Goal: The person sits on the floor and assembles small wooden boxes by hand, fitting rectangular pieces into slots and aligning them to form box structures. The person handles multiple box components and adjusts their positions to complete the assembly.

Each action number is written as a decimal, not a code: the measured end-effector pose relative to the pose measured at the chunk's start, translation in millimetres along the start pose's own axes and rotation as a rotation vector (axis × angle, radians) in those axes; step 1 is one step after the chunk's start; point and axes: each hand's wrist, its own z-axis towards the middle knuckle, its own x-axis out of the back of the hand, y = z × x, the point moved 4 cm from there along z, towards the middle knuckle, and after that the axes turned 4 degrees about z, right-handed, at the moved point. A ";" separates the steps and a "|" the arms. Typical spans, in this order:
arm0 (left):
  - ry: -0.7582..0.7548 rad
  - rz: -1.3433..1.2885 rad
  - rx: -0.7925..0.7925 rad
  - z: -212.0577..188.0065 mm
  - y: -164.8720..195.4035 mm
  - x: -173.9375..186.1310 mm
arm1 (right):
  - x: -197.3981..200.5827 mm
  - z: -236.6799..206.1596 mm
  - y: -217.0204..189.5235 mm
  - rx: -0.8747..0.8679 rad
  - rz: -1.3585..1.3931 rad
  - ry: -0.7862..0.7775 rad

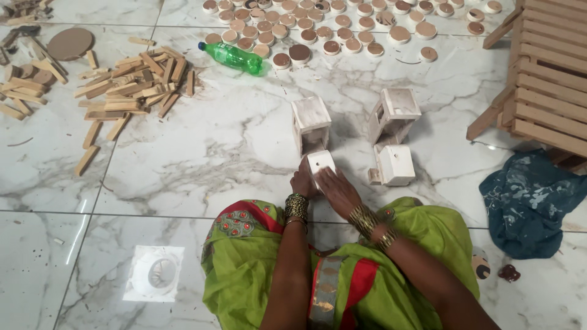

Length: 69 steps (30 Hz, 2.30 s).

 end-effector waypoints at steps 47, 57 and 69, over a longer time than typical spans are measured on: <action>0.068 -0.259 0.016 -1.3 -3.9 -12.8 | -8.2 -12.4 9.3 0.390 -0.071 0.154; 0.016 -0.177 -0.038 -6.6 -3.3 -4.4 | -2.1 16.6 18.6 0.316 -0.060 0.172; 0.062 -0.258 0.025 -4.4 -8.7 -20.0 | 2.4 -1.8 12.3 0.390 -0.040 0.111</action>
